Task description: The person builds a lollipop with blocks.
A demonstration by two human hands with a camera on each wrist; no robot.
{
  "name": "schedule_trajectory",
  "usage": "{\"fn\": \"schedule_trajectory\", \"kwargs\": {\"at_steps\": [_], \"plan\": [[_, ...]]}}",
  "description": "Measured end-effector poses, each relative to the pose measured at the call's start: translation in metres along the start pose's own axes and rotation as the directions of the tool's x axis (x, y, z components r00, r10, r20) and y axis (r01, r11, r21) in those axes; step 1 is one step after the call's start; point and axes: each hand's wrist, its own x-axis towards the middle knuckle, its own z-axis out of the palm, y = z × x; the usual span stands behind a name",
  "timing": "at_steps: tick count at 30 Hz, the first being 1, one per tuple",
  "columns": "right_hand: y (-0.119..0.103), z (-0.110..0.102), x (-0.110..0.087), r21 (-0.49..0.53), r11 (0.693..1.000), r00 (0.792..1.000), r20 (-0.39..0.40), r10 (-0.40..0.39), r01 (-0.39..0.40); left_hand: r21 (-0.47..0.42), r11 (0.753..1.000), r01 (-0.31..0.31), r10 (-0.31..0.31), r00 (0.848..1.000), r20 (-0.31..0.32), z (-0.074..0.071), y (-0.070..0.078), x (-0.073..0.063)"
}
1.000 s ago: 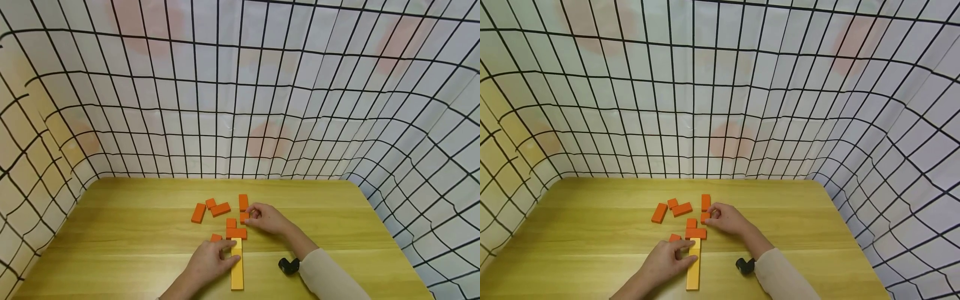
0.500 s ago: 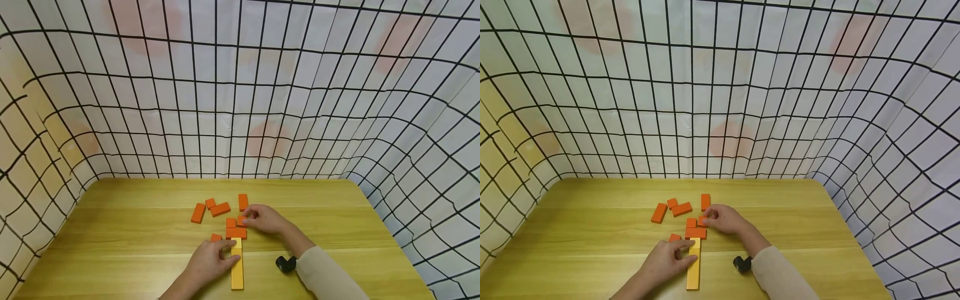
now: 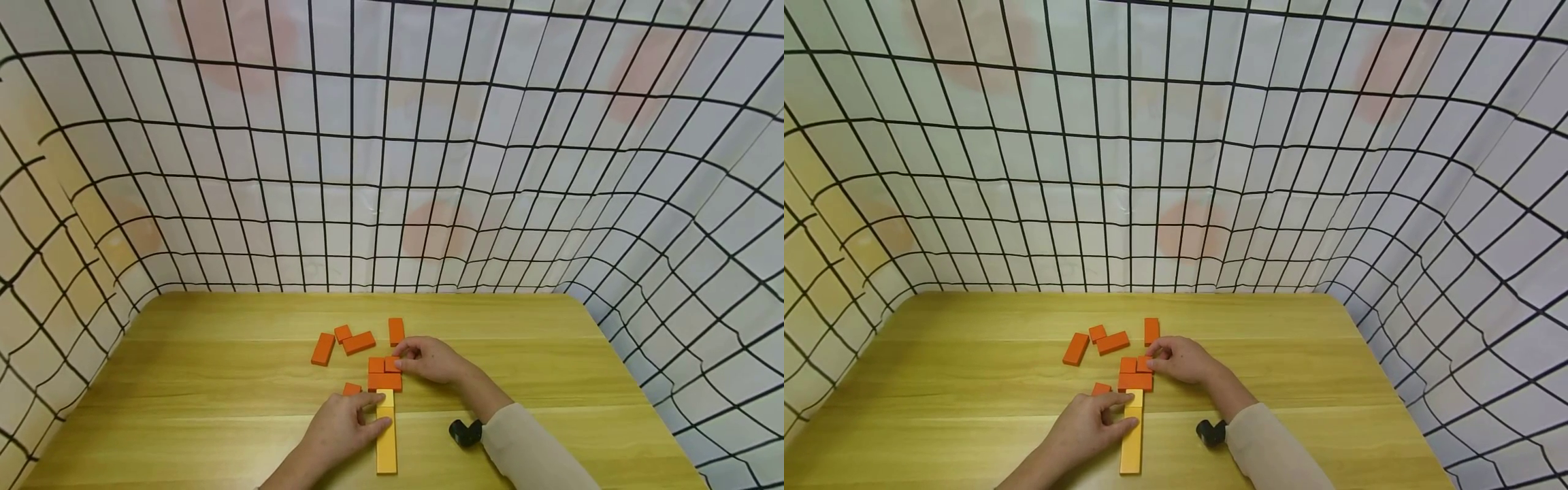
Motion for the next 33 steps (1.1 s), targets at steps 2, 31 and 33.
{"fn": "schedule_trajectory", "kwargs": {"at_steps": [2,31,33], "plan": [[0.0,0.0,0.0,-0.004,1.0,1.0,-0.001,0.004,-0.004,0.0,1.0,-0.003,0.003,1.0,0.0,0.0,0.0,0.0],[0.005,-0.014,0.014,0.052,0.998,0.995,-0.101,-0.018,0.024,-0.025,1.0,0.007,-0.007,1.0,0.01,-0.001,0.0,0.0],[0.006,-0.015,0.019,0.056,0.998,0.992,-0.125,-0.012,0.02,-0.028,1.0,0.01,-0.01,1.0,0.016,-0.002,0.001,-0.001]]}}
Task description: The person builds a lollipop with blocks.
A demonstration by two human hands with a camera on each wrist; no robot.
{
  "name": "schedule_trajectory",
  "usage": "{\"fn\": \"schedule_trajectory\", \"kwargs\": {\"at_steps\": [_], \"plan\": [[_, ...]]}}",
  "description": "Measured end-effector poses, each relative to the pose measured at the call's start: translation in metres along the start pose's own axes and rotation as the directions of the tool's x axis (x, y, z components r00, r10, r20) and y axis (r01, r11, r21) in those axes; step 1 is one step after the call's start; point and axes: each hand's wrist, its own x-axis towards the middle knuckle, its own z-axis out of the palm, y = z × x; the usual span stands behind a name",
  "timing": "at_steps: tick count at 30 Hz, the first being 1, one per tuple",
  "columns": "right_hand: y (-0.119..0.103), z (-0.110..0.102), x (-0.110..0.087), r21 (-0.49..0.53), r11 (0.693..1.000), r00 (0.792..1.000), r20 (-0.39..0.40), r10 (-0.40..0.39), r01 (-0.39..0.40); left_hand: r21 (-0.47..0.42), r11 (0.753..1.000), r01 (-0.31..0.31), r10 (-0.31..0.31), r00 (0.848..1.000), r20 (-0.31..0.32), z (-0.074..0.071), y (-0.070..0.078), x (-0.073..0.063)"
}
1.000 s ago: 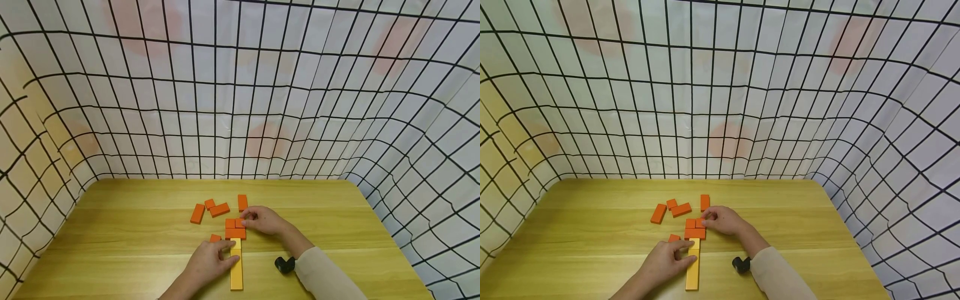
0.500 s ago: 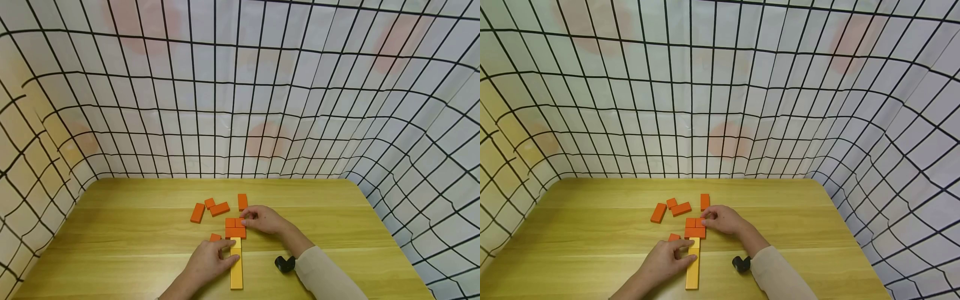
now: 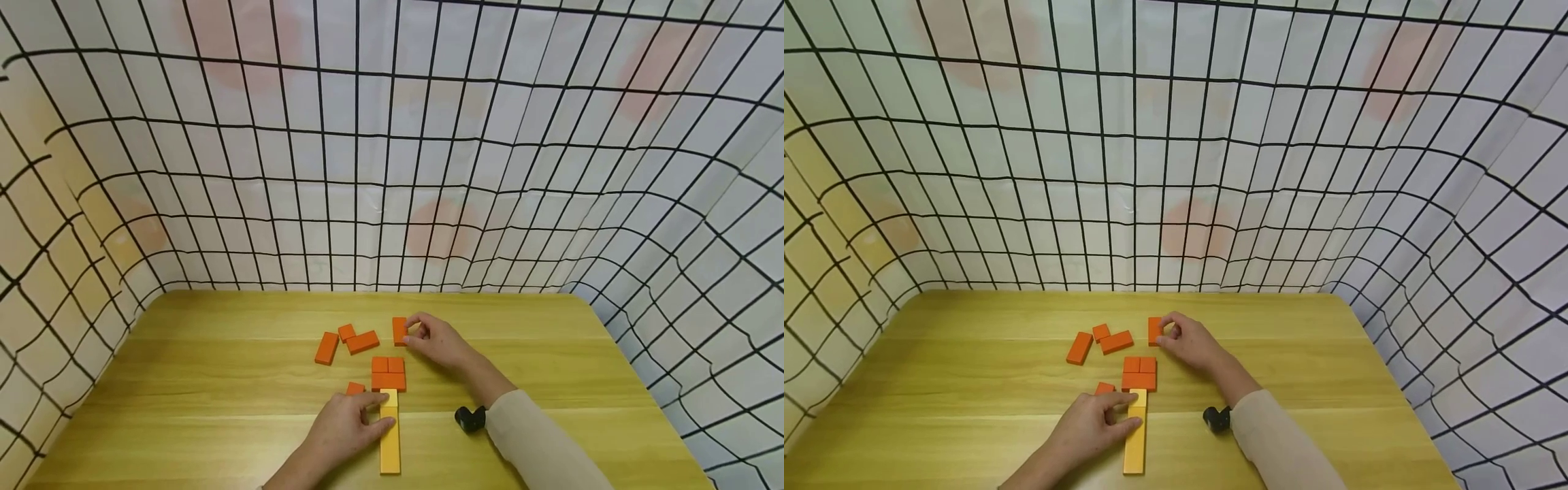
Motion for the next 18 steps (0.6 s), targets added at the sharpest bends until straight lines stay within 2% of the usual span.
{"fn": "schedule_trajectory", "kwargs": {"at_steps": [2,9,18], "plan": [[0.002,-0.001,0.004,-0.004,1.0,1.0,-0.001,0.01,-0.01,0.002,1.0,0.001,-0.001,1.0,0.004,0.0,0.001,0.0],[0.002,-0.007,0.012,-0.019,0.997,0.994,0.08,0.072,-0.071,0.003,1.0,0.002,-0.002,1.0,0.011,-0.001,0.002,0.0],[0.0,-0.012,0.017,-0.034,0.994,0.985,0.14,0.103,-0.099,0.005,1.0,0.004,-0.004,1.0,0.007,-0.001,0.002,0.0]]}}
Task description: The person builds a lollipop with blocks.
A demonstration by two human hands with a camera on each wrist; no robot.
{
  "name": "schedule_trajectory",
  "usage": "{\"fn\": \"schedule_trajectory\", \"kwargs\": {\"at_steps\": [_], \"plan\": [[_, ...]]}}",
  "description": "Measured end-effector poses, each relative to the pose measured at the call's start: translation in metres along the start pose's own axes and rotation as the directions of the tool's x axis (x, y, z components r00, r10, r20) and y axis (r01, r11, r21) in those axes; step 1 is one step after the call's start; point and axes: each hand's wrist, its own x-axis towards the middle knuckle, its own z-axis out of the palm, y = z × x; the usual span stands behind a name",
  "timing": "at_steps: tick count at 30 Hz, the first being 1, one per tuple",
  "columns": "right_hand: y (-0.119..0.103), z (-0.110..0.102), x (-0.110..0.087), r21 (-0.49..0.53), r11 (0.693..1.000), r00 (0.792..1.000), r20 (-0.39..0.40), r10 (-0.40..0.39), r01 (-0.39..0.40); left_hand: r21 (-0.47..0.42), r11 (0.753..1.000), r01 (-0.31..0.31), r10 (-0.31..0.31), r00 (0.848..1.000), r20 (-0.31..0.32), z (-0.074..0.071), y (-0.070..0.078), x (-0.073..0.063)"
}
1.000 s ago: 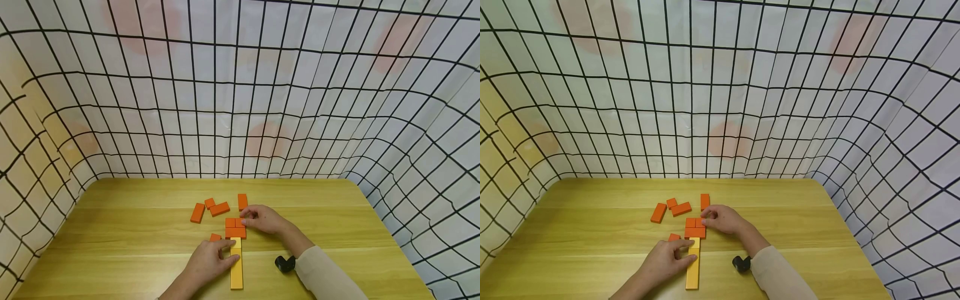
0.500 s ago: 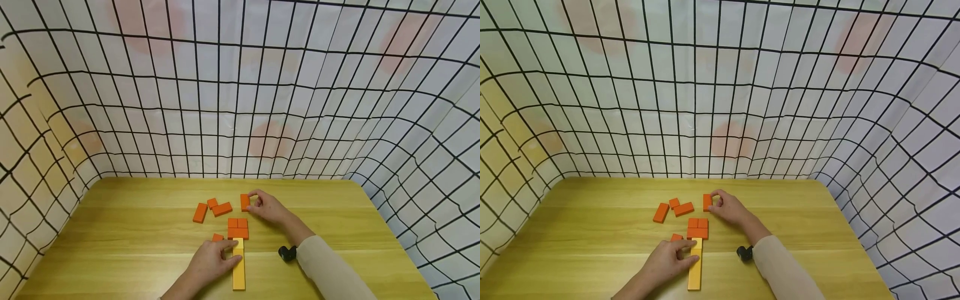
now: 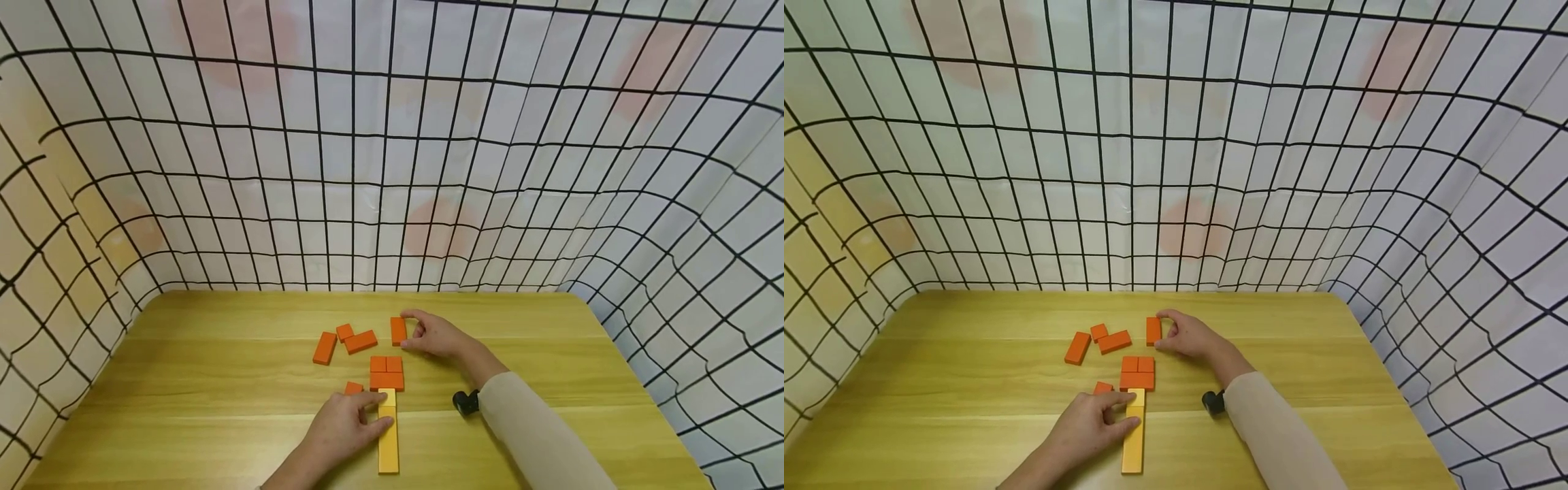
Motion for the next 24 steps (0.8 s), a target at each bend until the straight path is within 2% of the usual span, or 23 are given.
{"fn": "schedule_trajectory", "kwargs": {"at_steps": [4,12,18,24], "plan": [[0.0,0.001,-0.001,-0.012,1.0,1.0,-0.003,-0.014,0.014,-0.002,1.0,0.004,-0.004,1.0,-0.004,0.0,-0.001,0.0],[0.005,-0.005,-0.01,0.03,0.999,1.0,-0.026,-0.011,0.012,0.002,1.0,0.006,-0.006,1.0,-0.005,0.001,0.0,0.001],[0.012,-0.011,-0.02,-0.037,0.997,0.997,-0.002,-0.071,0.071,0.008,1.0,0.008,-0.007,1.0,-0.01,0.001,0.001,0.0],[0.018,-0.013,-0.031,-0.045,0.997,0.997,0.039,-0.067,0.069,0.016,1.0,-0.005,0.005,1.0,-0.017,0.001,0.001,-0.001]]}}
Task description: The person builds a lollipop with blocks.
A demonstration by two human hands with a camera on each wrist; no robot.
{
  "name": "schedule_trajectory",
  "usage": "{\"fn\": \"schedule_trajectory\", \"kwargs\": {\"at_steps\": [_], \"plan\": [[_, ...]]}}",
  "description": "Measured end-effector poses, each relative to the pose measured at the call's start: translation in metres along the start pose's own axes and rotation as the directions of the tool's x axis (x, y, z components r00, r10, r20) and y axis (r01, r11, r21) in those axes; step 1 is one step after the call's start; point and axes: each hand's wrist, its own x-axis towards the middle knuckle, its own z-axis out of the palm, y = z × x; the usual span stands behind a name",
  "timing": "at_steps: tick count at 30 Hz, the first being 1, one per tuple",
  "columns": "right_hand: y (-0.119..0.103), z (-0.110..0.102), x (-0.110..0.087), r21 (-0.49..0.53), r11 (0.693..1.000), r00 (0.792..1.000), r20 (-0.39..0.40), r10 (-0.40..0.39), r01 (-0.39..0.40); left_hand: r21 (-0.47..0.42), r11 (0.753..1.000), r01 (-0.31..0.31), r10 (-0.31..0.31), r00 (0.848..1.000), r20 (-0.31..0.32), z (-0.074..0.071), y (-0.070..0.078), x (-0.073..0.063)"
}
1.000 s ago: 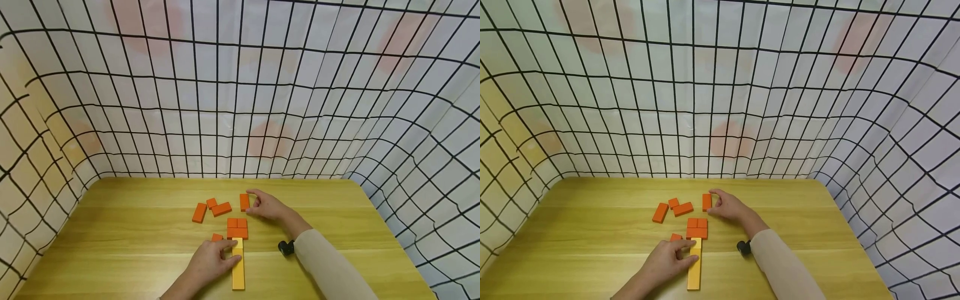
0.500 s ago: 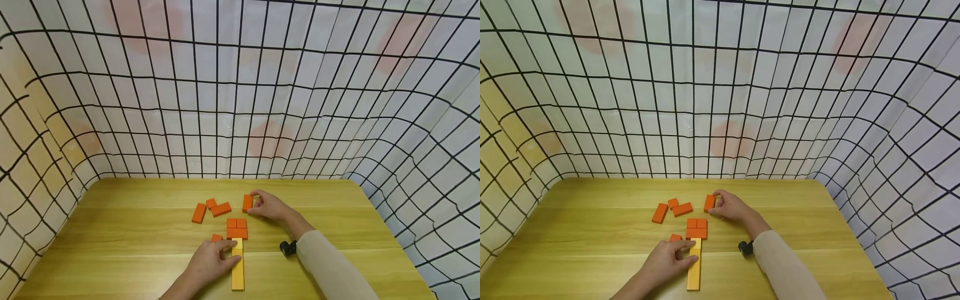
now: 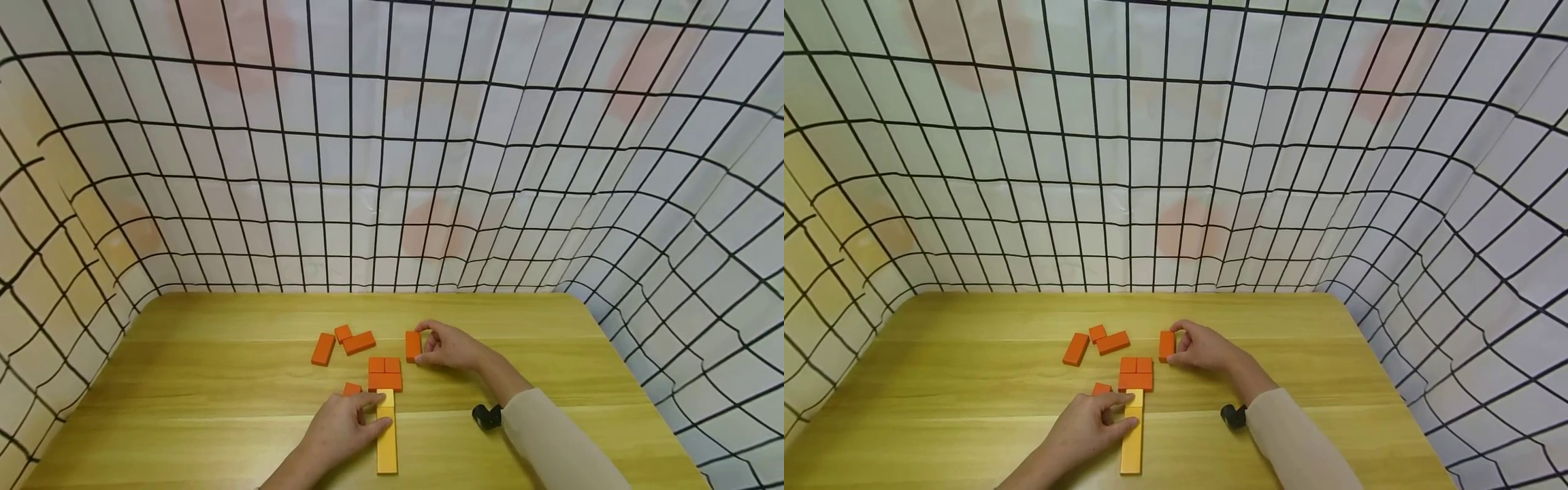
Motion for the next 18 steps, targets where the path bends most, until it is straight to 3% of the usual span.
{"fn": "schedule_trajectory", "kwargs": {"at_steps": [6,18], "plan": [[-0.001,0.005,-0.006,-0.008,1.0,0.999,0.045,-0.005,0.005,-0.006,1.0,0.005,-0.005,1.0,0.004,0.0,-0.001,0.0],[-0.003,0.011,-0.01,-0.027,0.999,0.999,0.04,-0.015,0.016,-0.001,1.0,0.005,-0.005,1.0,0.005,0.002,-0.003,0.001]]}}
